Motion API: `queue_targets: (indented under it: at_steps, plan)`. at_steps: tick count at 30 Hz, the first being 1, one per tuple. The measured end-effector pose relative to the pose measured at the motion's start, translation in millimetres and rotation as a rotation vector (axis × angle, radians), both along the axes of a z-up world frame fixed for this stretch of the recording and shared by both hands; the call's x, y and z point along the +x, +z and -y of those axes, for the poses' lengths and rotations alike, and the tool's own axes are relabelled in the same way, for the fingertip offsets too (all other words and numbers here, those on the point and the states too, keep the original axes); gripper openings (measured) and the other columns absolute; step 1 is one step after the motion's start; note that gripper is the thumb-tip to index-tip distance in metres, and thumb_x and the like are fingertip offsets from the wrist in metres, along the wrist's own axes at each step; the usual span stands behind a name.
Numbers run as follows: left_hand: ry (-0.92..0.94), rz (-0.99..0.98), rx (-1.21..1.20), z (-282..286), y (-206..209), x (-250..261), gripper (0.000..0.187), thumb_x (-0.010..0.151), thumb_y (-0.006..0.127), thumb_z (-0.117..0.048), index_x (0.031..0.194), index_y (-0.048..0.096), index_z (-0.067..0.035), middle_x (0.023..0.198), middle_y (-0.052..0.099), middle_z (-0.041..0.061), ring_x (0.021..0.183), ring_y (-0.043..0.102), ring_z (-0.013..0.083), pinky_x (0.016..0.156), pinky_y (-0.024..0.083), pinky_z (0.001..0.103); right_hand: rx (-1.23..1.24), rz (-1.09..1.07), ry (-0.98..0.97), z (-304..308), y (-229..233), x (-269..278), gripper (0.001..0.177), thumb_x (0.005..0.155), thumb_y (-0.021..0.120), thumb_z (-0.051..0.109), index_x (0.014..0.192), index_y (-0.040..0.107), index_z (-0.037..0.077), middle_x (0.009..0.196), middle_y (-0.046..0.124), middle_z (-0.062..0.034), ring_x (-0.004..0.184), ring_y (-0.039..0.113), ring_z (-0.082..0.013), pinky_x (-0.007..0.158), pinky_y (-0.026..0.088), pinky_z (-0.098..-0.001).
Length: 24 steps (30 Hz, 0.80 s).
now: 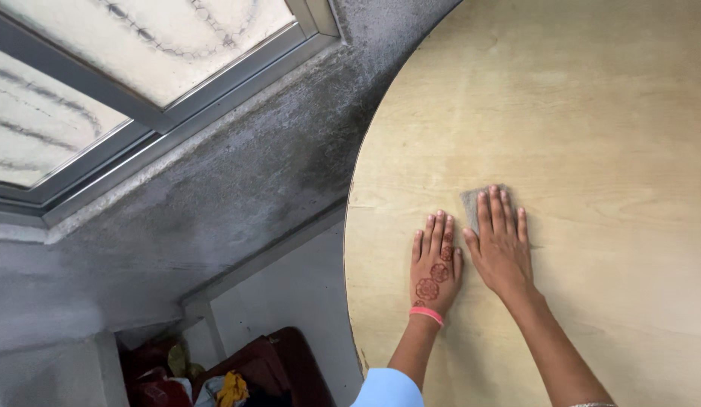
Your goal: The person sands the surface of a large round wooden table using a sanding block. They move the block in circular and back-and-forth motions across the tabletop while occasionally repositioning a spray bottle on the surface.
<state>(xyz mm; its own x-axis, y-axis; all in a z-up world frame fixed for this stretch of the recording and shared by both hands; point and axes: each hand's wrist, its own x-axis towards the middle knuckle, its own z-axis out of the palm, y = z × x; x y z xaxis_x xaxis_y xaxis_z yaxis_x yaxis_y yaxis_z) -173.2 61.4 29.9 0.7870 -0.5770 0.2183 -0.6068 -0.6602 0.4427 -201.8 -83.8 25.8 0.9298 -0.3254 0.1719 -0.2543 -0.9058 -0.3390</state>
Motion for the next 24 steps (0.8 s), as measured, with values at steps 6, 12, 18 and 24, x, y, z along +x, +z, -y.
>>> queue_targets:
  at_steps: [6, 12, 18, 24]
  plan:
    - [-0.010, -0.037, -0.013, -0.3, 10.6, 6.2, 0.061, 0.101, 0.050, -0.021, 0.159, 0.039, -0.007, 0.167, 0.037, 0.012, 0.157, 0.029, 0.0255, 0.127, 0.019, 0.047, 0.011, 0.024, -0.003, 38.7, -8.9, 65.6, 0.069, 0.104, 0.037, 0.039, 0.162, 0.024, 0.006, 0.171, 0.018, -0.0138, 0.158, 0.015, -0.0269, 0.128, 0.011, -0.0516]
    - [-0.001, -0.043, 0.007, 0.6, 11.3, 7.9, 0.061, 0.101, 0.050, -0.021, 0.159, 0.039, -0.008, 0.167, 0.036, 0.011, 0.156, 0.029, 0.0248, 0.126, 0.020, 0.045, -0.064, -0.012, -0.113, 127.9, -21.1, 71.2, 0.069, 0.107, 0.038, 0.039, 0.164, 0.021, 0.004, 0.172, 0.016, -0.0158, 0.157, 0.015, -0.0298, 0.125, 0.010, -0.0526]
    - [0.012, -0.031, 0.019, 2.7, 13.3, 4.2, 0.060, 0.101, 0.048, -0.021, 0.159, 0.039, -0.009, 0.167, 0.035, 0.011, 0.156, 0.028, 0.0246, 0.126, 0.020, 0.044, -0.140, 0.028, -0.481, 192.5, 2.0, -65.5, 0.070, 0.112, 0.043, 0.025, 0.171, 0.022, -0.005, 0.178, 0.018, -0.0247, 0.165, 0.019, -0.0379, 0.132, 0.013, -0.0555]
    - [0.003, -0.038, 0.028, 1.2, 15.3, 4.2, 0.059, 0.103, 0.046, -0.021, 0.159, 0.037, -0.007, 0.167, 0.034, 0.011, 0.157, 0.026, 0.0254, 0.126, 0.019, 0.044, 0.074, 0.034, -0.799, 133.4, -0.6, -80.2, 0.069, 0.118, 0.038, 0.030, 0.170, 0.016, -0.008, 0.177, 0.011, -0.0284, 0.164, 0.010, -0.0430, 0.132, 0.007, -0.0576]
